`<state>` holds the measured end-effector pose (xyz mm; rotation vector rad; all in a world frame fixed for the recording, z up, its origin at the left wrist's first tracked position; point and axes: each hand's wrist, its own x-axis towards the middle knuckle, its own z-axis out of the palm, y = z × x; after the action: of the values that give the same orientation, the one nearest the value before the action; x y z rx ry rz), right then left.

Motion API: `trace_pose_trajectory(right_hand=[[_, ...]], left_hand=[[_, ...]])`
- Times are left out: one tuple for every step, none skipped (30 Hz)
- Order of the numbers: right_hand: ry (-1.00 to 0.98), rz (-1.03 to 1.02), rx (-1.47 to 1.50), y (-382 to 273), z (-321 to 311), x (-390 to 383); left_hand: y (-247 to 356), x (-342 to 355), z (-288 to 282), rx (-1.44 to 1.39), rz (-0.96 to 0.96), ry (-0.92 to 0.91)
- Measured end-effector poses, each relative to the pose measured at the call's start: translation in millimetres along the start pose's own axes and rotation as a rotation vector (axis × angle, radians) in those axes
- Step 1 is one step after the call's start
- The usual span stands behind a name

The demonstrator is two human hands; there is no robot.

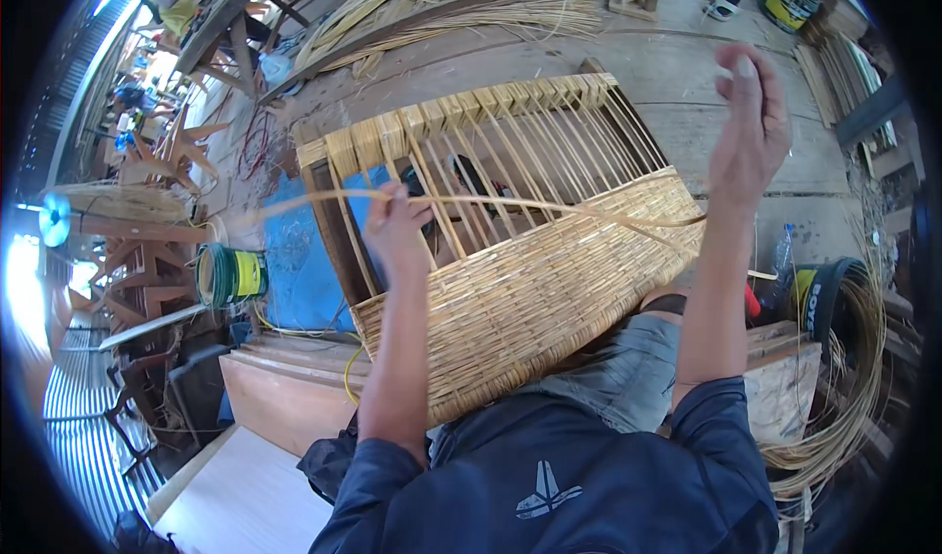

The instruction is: Weaving thin bamboo strips into a large wooden frame to create a textured furniture panel.

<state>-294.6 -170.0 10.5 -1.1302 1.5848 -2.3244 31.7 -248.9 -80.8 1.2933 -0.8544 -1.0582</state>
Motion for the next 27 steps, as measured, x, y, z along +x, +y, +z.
trace_pose_trajectory(right_hand=[[-0.082,-0.024,0.03,-27.3,11.8,-8.5],[-0.31,-0.056,-0.091,-56.5,19.5,-14.2],[-0.541,-0.085,-0.206,-74.2,26.0,-18.3],[-0.737,-0.086,-0.308,-73.7,29.5,-18.1],[-0.937,-0.093,-0.403,-72.7,34.1,-20.8],[-0.923,-0.08,-0.426,-63.5,33.7,-27.4],[-0.982,-0.012,-0.543,-44.7,34.0,-40.5],[-1.042,0.057,-0.657,-26.6,33.0,-52.8],[-1.098,0.167,-0.68,-9.7,29.4,-63.6],[-1.152,0.28,-0.701,5.9,25.0,-74.0],[-1.149,0.293,-0.708,23.8,19.1,-86.2],[-1.113,0.29,-0.683,41.5,7.7,-96.3],[-1.081,0.284,-0.65,52.1,-2.1,-100.5],[-1.087,0.291,-0.649,55.3,-6.4,-98.0],[-1.172,0.26,-0.766,57.8,-8.8,-93.1],[-1.257,0.225,-0.881,60.0,-9.7,-87.5],[-1.279,0.201,-0.915,61.3,-10.2,-81.0],[-1.28,0.208,-0.917,75.6,-22.5,-74.5],[-1.262,0.203,-0.939,96.5,-40.2,-68.2],[-1.244,0.199,-0.959,112.7,-52.4,-67.0],[-1.248,0.198,-0.953,119.8,-54.8,-70.5],[-1.322,0.22,-1.151,126.0,-56.7,-73.5],[-1.395,0.231,-1.344,128.9,-51.3,-76.0],[-1.4,0.22,-1.332,123.4,-36.5,-77.7],[-1.279,0.125,-1.129,116.8,-17.2,-83.2],[-1.159,0.031,-0.921,108.2,6.4,-90.9],[-1.056,0.014,-0.723,101.8,26.0,-104.0]], left_hand=[[-11.9,-0.1,22.6,0.059,-0.003,-0.009],[-18.9,-4.5,42.8,0.064,-0.013,-0.03],[-24.8,-7.5,56.5,0.143,0.038,-0.072],[-28.9,-13.7,69.7,0.148,0.025,-0.084],[-27.7,-20.5,78.1,0.132,0.047,-0.145],[-21.3,-33.9,93.8,0.112,0.061,-0.223],[-13.3,-50.4,104.8,0.019,-0.075,-0.266],[-7.3,-63.6,112.8,0.018,-0.087,-0.284],[-5.4,-75.0,119.2,-0.025,-0.139,-0.325],[-6.4,-82.5,123.2,-0.069,-0.192,-0.365],[-10.5,-83.6,121.7,-0.039,-0.18,-0.396],[-17.6,-87.0,121.4,-0.039,-0.193,-0.402],[-27.0,-90.6,120.8,-0.123,-0.255,-0.429],[-29.8,-92.6,119.4,-0.206,-0.314,-0.45],[-28.3,-91.6,112.8,-0.222,-0.375,-0.471],[-27.5,-84.8,106.8,-0.217,-0.376,-0.462],[-26.8,-75.3,100.4,-0.171,-0.291,-0.483],[-25.9,-66.8,96.7,-0.127,-0.21,-0.513],[-29.2,-54.3,90.1,-0.162,-0.197,-0.489],[-30.1,-44.9,87.0,-0.16,-0.199,-0.491],[-29.3,-36.7,82.1,-0.108,-0.176,-0.481],[-31.4,-31.7,80.0,-0.057,-0.154,-0.472],[-45.3,-32.3,78.1,0.01,-0.14,-0.448],[-44.5,-42.5,80.8,0.223,-0.184,-0.409],[-54.7,-52.6,83.9,0.131,-0.285,-0.416],[-67.6,-62.4,82.0,0.202,-0.267,-0.497],[-87.1,-74.8,81.1,0.27,-0.255,-0.586]])
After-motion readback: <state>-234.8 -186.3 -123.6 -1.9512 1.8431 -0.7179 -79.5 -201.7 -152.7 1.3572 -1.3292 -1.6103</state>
